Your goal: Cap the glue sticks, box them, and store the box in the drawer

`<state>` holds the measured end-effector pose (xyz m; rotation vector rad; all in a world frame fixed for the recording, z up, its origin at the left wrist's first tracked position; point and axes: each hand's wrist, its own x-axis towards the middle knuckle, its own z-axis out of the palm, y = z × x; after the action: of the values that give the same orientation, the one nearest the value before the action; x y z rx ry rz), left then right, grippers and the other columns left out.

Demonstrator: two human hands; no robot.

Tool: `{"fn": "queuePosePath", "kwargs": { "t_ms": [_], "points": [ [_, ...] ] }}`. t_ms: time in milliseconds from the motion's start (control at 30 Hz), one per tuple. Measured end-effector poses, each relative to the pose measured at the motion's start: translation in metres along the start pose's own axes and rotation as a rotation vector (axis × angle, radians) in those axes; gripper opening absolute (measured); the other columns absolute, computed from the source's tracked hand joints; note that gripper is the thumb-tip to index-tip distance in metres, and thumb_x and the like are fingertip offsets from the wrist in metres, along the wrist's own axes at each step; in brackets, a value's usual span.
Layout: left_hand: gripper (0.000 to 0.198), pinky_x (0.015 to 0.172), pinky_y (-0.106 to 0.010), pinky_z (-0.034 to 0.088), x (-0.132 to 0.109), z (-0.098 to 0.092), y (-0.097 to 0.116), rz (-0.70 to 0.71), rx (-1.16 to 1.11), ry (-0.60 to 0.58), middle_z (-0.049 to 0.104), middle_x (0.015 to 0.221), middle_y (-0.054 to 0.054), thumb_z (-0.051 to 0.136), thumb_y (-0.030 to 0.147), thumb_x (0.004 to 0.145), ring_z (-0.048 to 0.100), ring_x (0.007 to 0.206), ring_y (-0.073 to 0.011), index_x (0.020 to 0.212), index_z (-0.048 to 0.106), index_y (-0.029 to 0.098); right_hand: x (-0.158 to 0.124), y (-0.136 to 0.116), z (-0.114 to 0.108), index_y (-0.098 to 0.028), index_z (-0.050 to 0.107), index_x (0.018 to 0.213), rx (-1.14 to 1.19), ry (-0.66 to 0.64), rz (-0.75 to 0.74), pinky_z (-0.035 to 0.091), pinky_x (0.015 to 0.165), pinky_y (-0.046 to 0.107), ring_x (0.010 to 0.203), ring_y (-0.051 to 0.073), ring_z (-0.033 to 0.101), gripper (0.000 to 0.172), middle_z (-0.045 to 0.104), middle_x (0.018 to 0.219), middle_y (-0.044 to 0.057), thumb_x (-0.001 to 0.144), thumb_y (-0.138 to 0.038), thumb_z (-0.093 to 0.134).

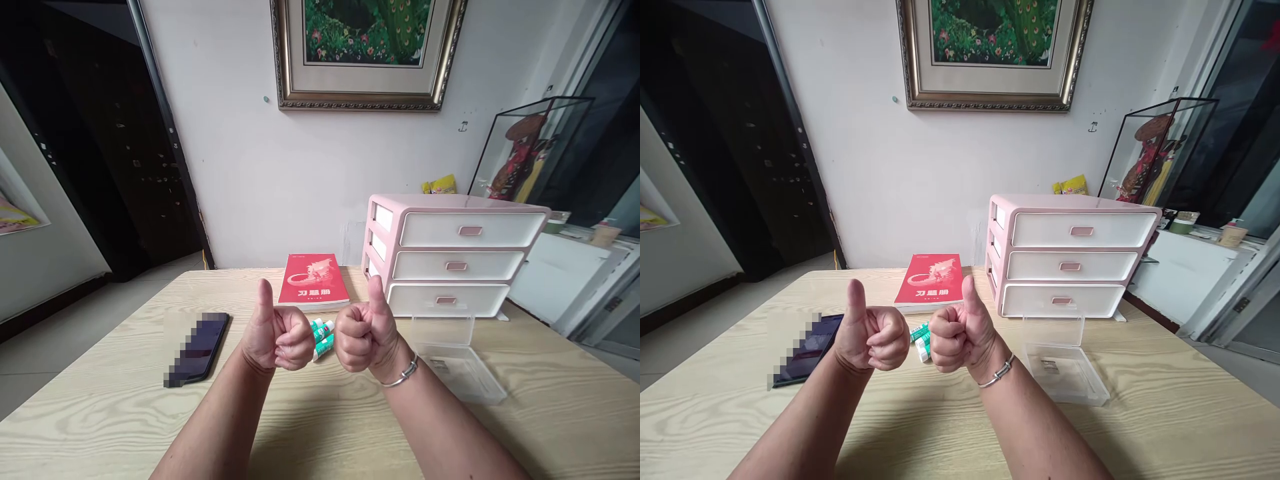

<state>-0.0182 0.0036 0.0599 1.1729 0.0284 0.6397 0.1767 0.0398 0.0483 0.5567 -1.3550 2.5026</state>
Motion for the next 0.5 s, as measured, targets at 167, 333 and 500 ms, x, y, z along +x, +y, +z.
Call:
{"fn": "queuePosePath", "kwargs": {
  "t_ms": [167, 333, 500],
  "points": [
    [0.084, 0.027, -0.020, 0.010, -0.002, 0.003, 0.001, 0.008, 0.018, 0.010, 0.022, 0.034, 0.004, 0.000, 0.100, 0.057, 0.015, 0.028, -0.0057, 0.041, 0.031, 0.023, 0.000, -0.001, 0.009, -0.024, 0.030, 0.056, -0.006, -0.032, -0.008, 0.018, 0.031, 0.018, 0.034, 0.004, 0.018, 0.082, 0.024, 0.042, -0.008, 0.055, -0.100, -0.001],
    [0.084, 0.027, -0.020, 0.011, -0.002, 0.006, 0.000, 0.003, 0.050, 0.018, 0.021, 0.034, 0.004, -0.001, 0.100, 0.055, 0.016, 0.027, -0.0060, 0.040, 0.029, 0.023, 0.000, -0.003, 0.014, -0.023, 0.029, 0.058, -0.030, -0.084, -0.036, 0.017, 0.033, 0.018, 0.035, 0.004, 0.018, 0.079, 0.025, 0.045, -0.008, 0.062, -0.098, 0.002],
    [0.084, 0.027, -0.020, 0.010, -0.002, 0.007, 0.000, -0.001, 0.060, 0.008, 0.021, 0.034, 0.004, -0.002, 0.099, 0.056, 0.017, 0.027, -0.0060, 0.041, 0.029, 0.022, -0.002, -0.005, 0.013, -0.023, 0.029, 0.059, -0.045, -0.093, -0.039, 0.017, 0.034, 0.018, 0.036, 0.004, 0.017, 0.077, 0.025, 0.047, -0.008, 0.065, -0.097, 0.005]
  ]
}}
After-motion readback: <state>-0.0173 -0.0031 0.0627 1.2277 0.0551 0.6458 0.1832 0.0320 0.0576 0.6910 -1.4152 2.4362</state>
